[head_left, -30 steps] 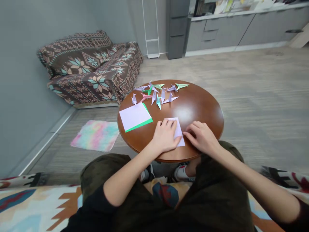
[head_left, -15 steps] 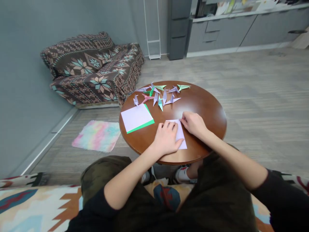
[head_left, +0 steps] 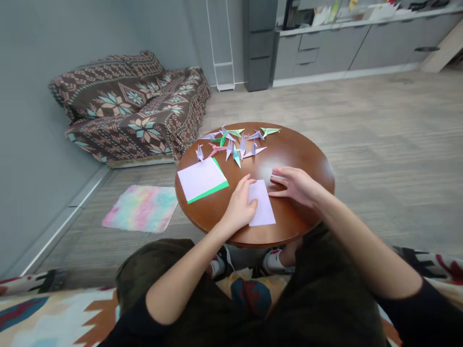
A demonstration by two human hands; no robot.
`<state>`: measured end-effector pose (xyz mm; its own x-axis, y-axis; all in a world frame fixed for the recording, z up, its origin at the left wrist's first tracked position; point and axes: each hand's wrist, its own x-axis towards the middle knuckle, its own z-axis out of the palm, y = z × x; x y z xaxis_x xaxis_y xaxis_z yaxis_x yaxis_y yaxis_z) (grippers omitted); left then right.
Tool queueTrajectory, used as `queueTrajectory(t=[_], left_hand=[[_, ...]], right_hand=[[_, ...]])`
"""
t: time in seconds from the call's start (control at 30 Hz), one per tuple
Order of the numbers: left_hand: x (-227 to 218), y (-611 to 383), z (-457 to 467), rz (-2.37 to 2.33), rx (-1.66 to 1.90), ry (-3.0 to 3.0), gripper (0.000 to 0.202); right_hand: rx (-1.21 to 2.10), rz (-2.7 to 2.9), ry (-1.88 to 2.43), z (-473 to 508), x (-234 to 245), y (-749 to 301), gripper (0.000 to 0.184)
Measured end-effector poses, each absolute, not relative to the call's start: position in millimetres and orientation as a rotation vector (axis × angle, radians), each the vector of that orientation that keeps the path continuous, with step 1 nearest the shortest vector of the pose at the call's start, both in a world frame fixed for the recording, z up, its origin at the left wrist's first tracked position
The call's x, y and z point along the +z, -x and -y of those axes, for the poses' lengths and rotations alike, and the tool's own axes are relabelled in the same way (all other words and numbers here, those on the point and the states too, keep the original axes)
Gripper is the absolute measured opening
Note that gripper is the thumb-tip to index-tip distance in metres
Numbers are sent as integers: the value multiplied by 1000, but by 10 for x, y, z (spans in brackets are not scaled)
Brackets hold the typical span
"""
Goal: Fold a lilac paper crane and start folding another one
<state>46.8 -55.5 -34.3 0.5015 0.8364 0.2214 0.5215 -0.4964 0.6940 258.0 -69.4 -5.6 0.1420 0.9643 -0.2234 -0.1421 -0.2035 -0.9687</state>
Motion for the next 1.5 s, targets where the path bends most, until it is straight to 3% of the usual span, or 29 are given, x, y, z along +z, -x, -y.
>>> queueTrajectory(t=[0.2,0.3,0.43,0.6,0.7,0.8,1.0,1.5], left_hand=[[-389,-488,554,-1048,751,-2119,63],[-338,-474,542,-929,832,-1830,53],[-194,-400,524,-698,816,-1310,60],[-118,-312,489,-747,657,-1022,71],[-138,-304,491,-764,786,-938,74],[-178,-308,547,-779,892,-911,75],[-252,-279,681,-823,904,-1001,42],[-160,-223,667,-838,825,-1009,37]], right_hand=[[1479,657,1154,720,-134,-2379,8],[1540,659,1046,785,-123,-2262,12],[1507,840,928,906,-92,-2159,19],[916,1102,1147,928,-232,-2129,29],[719,1054,1292,910,-343,-2107,48],[877,1128,1262,914,-386,-2067,30],[1003,1191,1167,968,-393,-2048,35],[888,1168,1155,1079,-401,-2074,24]])
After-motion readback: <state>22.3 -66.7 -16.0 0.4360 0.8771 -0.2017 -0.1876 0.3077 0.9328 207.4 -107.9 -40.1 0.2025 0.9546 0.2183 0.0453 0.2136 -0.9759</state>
